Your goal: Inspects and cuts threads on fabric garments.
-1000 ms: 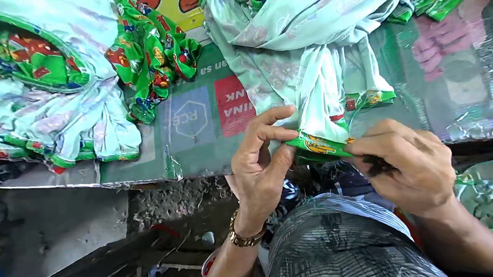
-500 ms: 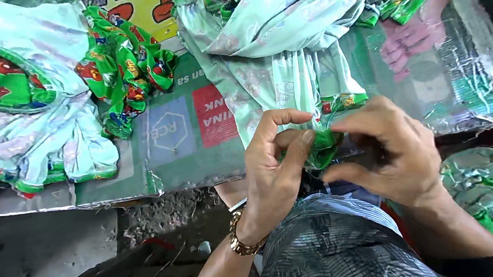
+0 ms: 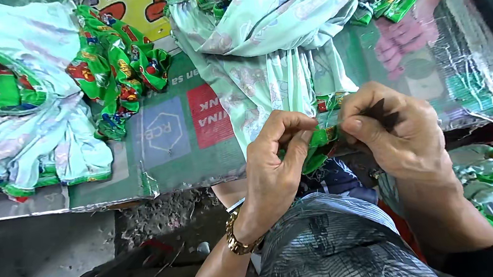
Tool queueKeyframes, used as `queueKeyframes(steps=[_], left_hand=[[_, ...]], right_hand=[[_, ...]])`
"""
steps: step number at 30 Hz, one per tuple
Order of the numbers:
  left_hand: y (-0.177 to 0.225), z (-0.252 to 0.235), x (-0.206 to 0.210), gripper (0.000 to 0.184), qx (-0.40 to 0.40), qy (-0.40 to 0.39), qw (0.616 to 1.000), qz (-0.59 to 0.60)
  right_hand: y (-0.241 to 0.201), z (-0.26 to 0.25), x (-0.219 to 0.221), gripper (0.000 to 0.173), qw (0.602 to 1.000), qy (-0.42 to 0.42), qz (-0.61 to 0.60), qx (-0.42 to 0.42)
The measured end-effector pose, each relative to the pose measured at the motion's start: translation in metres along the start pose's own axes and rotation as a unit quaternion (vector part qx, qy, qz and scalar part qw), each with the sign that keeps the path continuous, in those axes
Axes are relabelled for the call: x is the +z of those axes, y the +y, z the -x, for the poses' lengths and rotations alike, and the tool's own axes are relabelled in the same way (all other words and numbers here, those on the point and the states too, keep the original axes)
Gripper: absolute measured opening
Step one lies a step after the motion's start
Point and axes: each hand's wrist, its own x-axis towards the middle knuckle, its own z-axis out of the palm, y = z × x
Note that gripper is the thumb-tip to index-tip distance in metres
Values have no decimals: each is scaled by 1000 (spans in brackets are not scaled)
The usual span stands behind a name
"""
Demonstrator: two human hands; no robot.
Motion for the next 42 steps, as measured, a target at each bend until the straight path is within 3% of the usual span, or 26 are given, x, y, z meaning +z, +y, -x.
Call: queueKeyframes(steps=[3,7,11,14,17,21,24,26,30,33,38,42], left_hand=[[1,-1,1,16,-12,11,1000,11],[4,-1,1,16,-22,15,999,37],[4,-2,5,18,-15,20,999,31],[4,-2,5,17,-20,11,999,28],[4,0,0,20,-4,-22,1000,13],[1,1,-3,20,-11,-20,1000,15],[0,0,-3,18,-18,-12,999,32],[1,0,-1,17,-1,3,1000,29],[-2,2,7,13,90,27,996,5],[-7,5,9,18,121,10,993,-8],[-9,5,5,16,77,19,997,8],[-15,5,-2,12,109,-12,994,14]], right_hand=[[-4,3,-1,5,998,-15,50,-21],[-2,8,-4,19,992,-81,-46,-79],[4,8,13,32,982,4,151,-113],[7,4,19,7,949,37,254,-181],[8,2,14,8,969,33,206,-135],[6,-1,2,10,1000,4,19,-24],[8,1,-3,18,997,-8,-78,-27],[2,5,-5,31,998,-19,-34,-42],[-9,17,11,29,978,-43,205,9],[-5,20,18,14,987,-18,160,7],[-5,24,7,19,998,-66,10,4],[-4,26,5,21,996,-86,1,8]])
